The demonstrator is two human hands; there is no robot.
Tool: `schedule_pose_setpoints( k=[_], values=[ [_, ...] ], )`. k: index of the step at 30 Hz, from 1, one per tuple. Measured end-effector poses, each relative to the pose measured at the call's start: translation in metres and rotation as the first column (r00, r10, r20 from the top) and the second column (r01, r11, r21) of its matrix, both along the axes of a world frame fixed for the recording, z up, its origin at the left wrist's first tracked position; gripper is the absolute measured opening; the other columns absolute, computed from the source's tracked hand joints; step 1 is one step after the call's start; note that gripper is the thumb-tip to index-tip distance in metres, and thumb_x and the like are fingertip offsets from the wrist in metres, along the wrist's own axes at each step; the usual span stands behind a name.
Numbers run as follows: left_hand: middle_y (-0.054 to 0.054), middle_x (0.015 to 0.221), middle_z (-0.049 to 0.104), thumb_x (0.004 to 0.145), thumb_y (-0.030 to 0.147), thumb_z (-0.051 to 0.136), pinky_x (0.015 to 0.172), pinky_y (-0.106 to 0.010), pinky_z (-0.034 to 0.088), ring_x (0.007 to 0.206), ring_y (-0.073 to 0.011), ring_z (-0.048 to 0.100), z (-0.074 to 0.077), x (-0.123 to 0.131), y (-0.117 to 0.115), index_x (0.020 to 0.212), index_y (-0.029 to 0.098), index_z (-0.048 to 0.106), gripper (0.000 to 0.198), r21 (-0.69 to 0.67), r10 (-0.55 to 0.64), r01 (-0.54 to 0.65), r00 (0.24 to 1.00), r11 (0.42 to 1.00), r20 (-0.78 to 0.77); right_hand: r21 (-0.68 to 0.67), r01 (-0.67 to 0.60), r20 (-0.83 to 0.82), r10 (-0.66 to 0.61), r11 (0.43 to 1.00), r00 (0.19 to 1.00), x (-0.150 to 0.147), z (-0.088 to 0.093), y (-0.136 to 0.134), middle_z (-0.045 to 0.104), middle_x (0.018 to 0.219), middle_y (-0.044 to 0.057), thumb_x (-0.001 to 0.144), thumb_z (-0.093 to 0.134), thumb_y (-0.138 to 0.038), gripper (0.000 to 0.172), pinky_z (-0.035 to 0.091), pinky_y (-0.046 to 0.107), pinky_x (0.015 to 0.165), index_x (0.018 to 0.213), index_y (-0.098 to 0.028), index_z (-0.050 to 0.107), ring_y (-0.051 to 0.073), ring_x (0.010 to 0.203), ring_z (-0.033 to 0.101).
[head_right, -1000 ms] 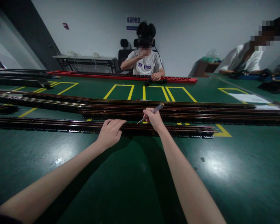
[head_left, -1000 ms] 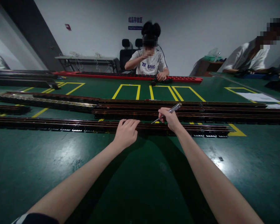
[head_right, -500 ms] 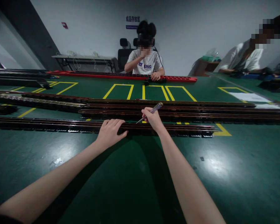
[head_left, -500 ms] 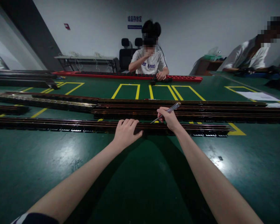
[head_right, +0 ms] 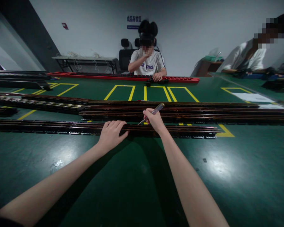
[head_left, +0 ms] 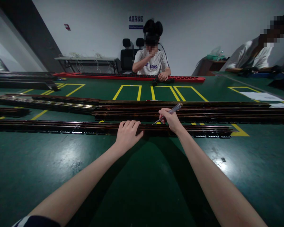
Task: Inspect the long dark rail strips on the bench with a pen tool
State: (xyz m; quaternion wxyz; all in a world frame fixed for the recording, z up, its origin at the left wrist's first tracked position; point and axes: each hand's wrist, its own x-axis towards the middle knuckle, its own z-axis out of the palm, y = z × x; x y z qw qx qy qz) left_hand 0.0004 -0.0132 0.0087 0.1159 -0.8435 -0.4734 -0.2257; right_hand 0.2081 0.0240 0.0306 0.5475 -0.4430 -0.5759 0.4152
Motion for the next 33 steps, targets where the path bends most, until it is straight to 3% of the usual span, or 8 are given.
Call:
schedule_pose_setpoints(
  k=[18,33],
  values=[
    [-0.01,0.116,0.067,0.09,0.017,0.041,0.097,-0.046,0.036,0.109,-0.0259,0.058,-0.0009,0.0006,-0.0022,0.115,0.017,0.061,0.033,0.017,-0.008,0.008,1.0,1.0,0.008,0.011,0.037,0.054,-0.038,0.999,0.998,-0.0052,0.0079,-0.0048,0.043,0.041,-0.004,0.072,0.059,-0.037,0.033,0.031,0.021,0.039,0.047,-0.019,0.05,0.007,0.038,0.039],
    [-0.011,0.118,0.066,0.083,0.005,0.039,0.098,-0.049,0.037,0.112,-0.0274,0.057,0.0009,-0.0012,-0.0043,0.116,0.018,0.062,0.042,0.005,0.022,-0.022,1.0,1.0,-0.002,-0.015,-0.01,0.062,0.011,1.0,0.998,-0.001,0.006,-0.0029,0.046,0.043,-0.003,0.075,0.06,-0.033,0.031,0.033,0.021,0.041,0.049,-0.018,0.052,0.008,0.041,0.042]
  ],
)
